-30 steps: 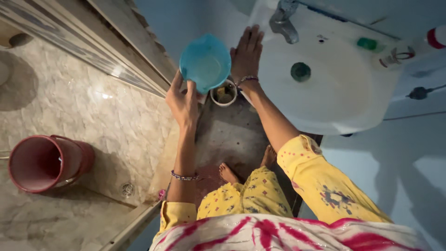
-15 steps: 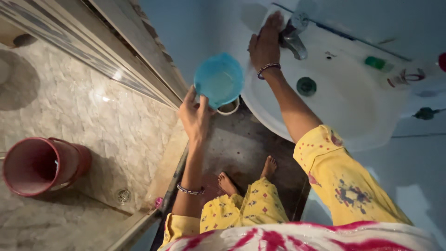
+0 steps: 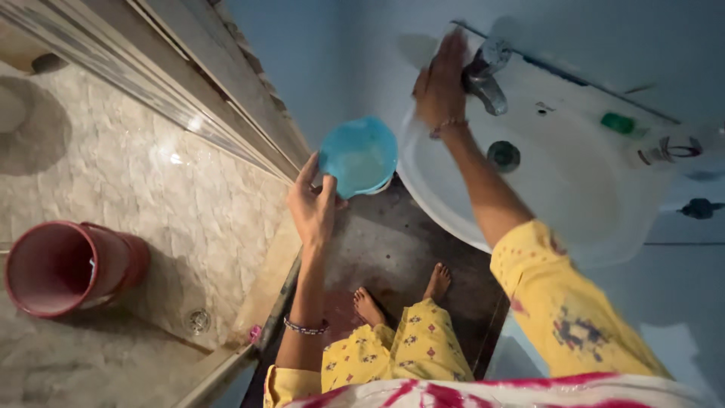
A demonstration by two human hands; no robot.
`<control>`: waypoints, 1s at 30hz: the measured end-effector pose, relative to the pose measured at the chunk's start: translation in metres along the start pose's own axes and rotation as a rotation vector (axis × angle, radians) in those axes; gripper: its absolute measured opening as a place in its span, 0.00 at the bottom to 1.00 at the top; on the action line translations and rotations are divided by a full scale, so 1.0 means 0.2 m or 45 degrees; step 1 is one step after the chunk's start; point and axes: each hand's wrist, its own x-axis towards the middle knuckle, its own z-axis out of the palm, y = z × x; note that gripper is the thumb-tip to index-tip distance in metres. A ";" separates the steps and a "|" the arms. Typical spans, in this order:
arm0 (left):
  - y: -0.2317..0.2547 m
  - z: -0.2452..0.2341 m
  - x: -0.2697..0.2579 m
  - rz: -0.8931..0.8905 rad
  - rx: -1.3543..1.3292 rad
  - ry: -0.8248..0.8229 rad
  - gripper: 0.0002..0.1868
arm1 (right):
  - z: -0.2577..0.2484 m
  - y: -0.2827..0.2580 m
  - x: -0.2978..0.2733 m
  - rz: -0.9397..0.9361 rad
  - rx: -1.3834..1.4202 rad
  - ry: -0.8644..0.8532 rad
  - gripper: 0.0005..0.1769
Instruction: The person cleans a bathroom sink by hand. They use a blue plastic cup to scoop water from the running tap and pour it over the sink basin, then wipe the surface with their hand. The person also moves a bottle of lotion and a toothbrush aside to clean the area underneath.
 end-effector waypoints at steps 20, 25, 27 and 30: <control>0.16 -0.10 -0.08 -0.007 0.051 0.032 0.25 | 0.13 0.08 0.26 -0.548 -0.608 -0.355 0.15; 0.18 -0.14 -0.06 -0.014 0.047 0.058 0.25 | 0.13 -0.39 -0.23 -0.492 -0.344 -1.163 0.24; 0.18 -0.17 -0.07 -0.027 0.020 0.064 0.25 | 0.21 -0.36 -0.26 -0.598 -0.335 -1.177 0.28; 0.15 -0.19 -0.06 -0.081 0.063 0.077 0.25 | 0.42 -0.02 0.04 -0.838 -0.697 -1.131 0.23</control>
